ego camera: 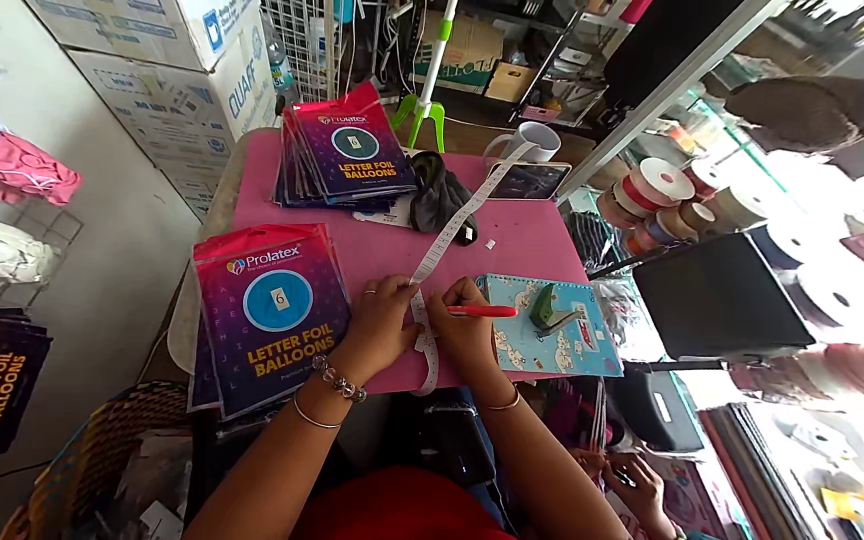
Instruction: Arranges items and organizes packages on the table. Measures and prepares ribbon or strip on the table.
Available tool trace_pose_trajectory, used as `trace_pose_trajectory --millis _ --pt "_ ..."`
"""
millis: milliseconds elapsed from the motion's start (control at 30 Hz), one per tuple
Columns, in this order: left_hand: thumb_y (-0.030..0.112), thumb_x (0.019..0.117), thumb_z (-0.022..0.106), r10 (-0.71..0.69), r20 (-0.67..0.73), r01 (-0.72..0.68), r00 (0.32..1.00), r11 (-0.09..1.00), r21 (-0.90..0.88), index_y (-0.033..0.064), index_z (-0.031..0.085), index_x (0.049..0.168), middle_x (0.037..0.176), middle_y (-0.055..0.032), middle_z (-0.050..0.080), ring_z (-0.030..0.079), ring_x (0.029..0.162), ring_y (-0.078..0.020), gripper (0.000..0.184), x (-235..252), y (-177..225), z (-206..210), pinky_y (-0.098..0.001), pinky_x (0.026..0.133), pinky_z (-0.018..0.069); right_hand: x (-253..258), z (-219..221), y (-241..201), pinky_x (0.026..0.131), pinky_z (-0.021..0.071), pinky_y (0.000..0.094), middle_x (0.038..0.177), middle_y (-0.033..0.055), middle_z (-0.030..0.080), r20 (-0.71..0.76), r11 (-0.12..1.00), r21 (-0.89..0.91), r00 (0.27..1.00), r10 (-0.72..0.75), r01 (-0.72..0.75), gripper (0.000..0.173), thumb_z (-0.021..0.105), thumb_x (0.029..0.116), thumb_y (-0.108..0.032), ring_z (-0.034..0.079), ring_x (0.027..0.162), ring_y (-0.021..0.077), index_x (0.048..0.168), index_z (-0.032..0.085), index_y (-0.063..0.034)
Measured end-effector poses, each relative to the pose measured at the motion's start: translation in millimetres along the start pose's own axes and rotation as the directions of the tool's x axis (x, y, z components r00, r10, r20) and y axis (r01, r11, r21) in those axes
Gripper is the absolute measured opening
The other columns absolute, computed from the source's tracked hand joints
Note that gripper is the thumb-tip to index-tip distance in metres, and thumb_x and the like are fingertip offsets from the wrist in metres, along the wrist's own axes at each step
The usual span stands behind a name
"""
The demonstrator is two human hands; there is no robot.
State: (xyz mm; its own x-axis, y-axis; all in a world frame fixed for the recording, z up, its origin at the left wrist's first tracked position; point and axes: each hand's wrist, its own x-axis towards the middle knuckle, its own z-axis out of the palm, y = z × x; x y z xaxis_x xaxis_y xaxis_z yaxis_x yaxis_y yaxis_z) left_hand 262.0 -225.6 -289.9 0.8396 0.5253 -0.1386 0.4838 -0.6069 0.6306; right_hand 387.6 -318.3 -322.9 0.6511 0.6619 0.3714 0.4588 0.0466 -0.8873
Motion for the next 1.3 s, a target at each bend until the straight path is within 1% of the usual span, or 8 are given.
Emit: trace_pose_trajectory --millis 133,367,533,633,800,933,1100,1300 --pt "0.031 0.0984 0.067 -0.011 0.01 0.011 1.0 1.0 0.013 0.0144 0.05 0.152 0.155 -0.0087 0.045 0.039 0.141 -0.0349 0.058 0 1 -1 -0.0596 0.112 0.0296 1 0 0 0.049 0.0402 0.0146 0.058 -0.0066 0.048 0.013 1.0 0.003 1.0 -0.005 0.005 0.023 0.067 0.0869 -0.006 0.046 0.05 -0.001 0.073 0.049 -0.0102" --pt "0.032 0.0985 0.066 -0.008 0.012 0.007 1.0 1.0 0.022 0.0143 0.051 0.151 0.155 -0.009 0.045 0.039 0.14 -0.0354 0.058 0 0 -1 -0.0596 0.112 0.0292 0 0 -1 0.05 0.0369 0.0135 0.059 -0.0068 0.045 0.011 1.0 -0.013 1.0 -0.008 0.008 0.023 0.064 0.0851 -0.004 0.043 0.051 -0.0018 0.07 0.048 -0.0105" --pt "0.032 0.0989 0.066 -0.005 0.015 0.004 1.0 1.0 0.019 0.0148 0.05 0.152 0.155 -0.0087 0.045 0.039 0.14 -0.0349 0.058 0 0 0 -0.0592 0.111 0.0301 -1 -1 1 0.049 0.0401 0.0144 0.059 -0.0063 0.048 0.002 1.0 0.009 1.0 0.003 -0.003 0.023 0.066 0.0862 -0.005 0.046 0.05 -0.0009 0.072 0.049 -0.0104" --pt "0.032 0.0994 0.066 -0.012 0.027 0.012 1.0 1.0 0.02 0.0151 0.049 0.153 0.156 -0.0088 0.044 0.038 0.141 -0.0347 0.059 0 1 -1 -0.0591 0.112 0.0293 -1 0 1 0.05 0.0373 0.0132 0.059 -0.0066 0.046 -0.02 1.0 -0.019 1.0 -0.014 0.014 0.024 0.066 0.0855 -0.004 0.044 0.051 -0.0018 0.071 0.049 -0.0099" --pt "0.029 0.097 0.069 0.001 -0.01 -0.001 1.0 1.0 -0.012 0.0134 0.052 0.15 0.154 -0.0123 0.045 0.04 0.14 -0.0377 0.058 0 -1 1 -0.0625 0.11 0.0313 1 0 -1 0.052 0.037 0.013 0.06 -0.0068 0.045 -0.018 0.998 -0.056 1.0 -0.007 0.006 0.022 0.064 0.0858 -0.005 0.043 0.052 -0.0023 0.071 0.048 -0.0092" --pt "0.03 0.0972 0.069 -0.017 0.005 0.017 1.0 1.0 -0.005 0.0137 0.051 0.151 0.156 -0.0127 0.043 0.038 0.142 -0.0378 0.059 0 1 -1 -0.0624 0.112 0.0292 6 -4 -7 0.051 0.0392 0.0129 0.059 -0.0075 0.047 0.015 0.998 -0.028 0.998 0.054 -0.053 0.024 0.067 0.0864 -0.005 0.045 0.051 -0.0029 0.072 0.049 -0.01" --pt "0.032 0.0978 0.068 -0.025 0.023 0.024 0.999 1.0 0.008 0.0145 0.05 0.152 0.157 -0.0128 0.041 0.038 0.142 -0.0376 0.059 0 3 -2 -0.061 0.112 0.0294 16 1 -9 0.049 0.0407 0.0155 0.057 -0.0068 0.049 -0.004 0.993 0.022 0.994 0.113 -0.113 0.026 0.068 0.0855 -0.002 0.047 0.049 -0.0007 0.073 0.048 -0.0113" --pt "0.032 0.0978 0.068 -0.03 0.028 0.03 0.999 0.999 0.01 0.0145 0.05 0.151 0.157 -0.0118 0.041 0.038 0.141 -0.0371 0.059 0 3 -2 -0.0608 0.112 0.03 14 6 -2 0.049 0.0397 0.015 0.056 -0.0077 0.047 0.011 0.999 0.007 0.999 0.054 -0.054 0.025 0.067 0.085 -0.004 0.046 0.049 -0.0014 0.071 0.047 -0.0118"
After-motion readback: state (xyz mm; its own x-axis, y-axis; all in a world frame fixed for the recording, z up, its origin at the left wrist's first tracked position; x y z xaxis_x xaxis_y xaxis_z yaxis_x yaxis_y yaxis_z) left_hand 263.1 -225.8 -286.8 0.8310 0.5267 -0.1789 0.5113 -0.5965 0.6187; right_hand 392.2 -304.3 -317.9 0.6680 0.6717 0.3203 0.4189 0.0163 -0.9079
